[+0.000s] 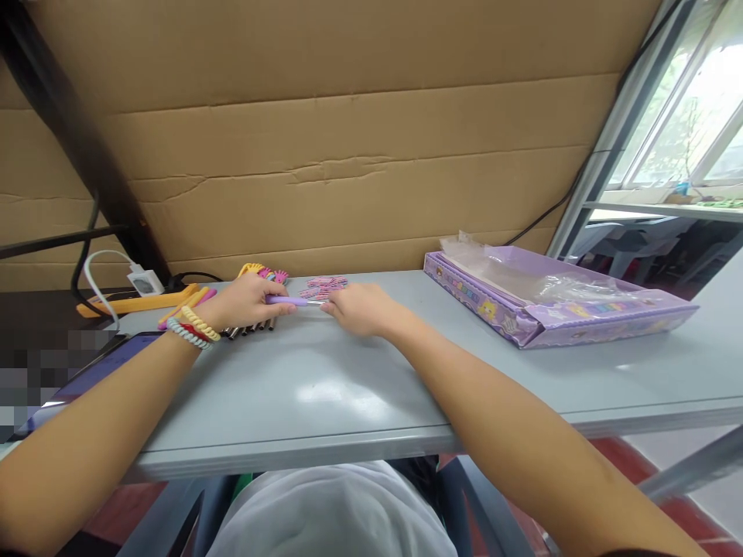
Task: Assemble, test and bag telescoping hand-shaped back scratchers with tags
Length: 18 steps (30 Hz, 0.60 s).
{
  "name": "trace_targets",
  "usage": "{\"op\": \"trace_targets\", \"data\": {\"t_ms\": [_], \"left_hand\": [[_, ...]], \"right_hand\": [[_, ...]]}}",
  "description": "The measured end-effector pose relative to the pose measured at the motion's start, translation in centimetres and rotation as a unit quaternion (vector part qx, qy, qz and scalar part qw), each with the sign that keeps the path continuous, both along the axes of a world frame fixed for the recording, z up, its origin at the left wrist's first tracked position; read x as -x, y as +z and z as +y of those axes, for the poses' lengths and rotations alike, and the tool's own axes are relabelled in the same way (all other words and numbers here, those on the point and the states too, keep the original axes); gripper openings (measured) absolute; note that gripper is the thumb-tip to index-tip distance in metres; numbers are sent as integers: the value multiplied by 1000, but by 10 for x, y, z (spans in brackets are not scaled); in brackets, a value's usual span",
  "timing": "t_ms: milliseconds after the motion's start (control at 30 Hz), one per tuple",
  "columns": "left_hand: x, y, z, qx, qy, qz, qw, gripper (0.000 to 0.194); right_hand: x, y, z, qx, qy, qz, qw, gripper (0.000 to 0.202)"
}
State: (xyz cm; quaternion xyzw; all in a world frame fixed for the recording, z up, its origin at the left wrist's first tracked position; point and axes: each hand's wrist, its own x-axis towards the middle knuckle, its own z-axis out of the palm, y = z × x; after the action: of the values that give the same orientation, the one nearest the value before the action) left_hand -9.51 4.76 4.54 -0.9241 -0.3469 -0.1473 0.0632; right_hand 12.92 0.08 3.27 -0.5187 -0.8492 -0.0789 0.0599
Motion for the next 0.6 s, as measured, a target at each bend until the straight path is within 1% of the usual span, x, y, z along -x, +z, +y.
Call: {"op": "trace_targets", "data": {"t_ms": [133, 300, 433, 600], "left_hand": [[-2, -1, -5, 6, 21, 9, 1000, 41], [-12, -6, -11, 6, 8, 5, 1000, 41], [-17, -8, -13, 12, 15, -4, 1000, 43], [-18, -6, -18, 12, 33, -11, 999, 43]], "right_hand": [[1, -1, -1, -4, 6, -7, 1000, 40], [0, -4, -3, 28, 3, 2, 1000, 40], [-2, -5, -3, 15, 4, 3, 1000, 39], [-3, -5, -5, 13, 5, 4, 1000, 41]]}}
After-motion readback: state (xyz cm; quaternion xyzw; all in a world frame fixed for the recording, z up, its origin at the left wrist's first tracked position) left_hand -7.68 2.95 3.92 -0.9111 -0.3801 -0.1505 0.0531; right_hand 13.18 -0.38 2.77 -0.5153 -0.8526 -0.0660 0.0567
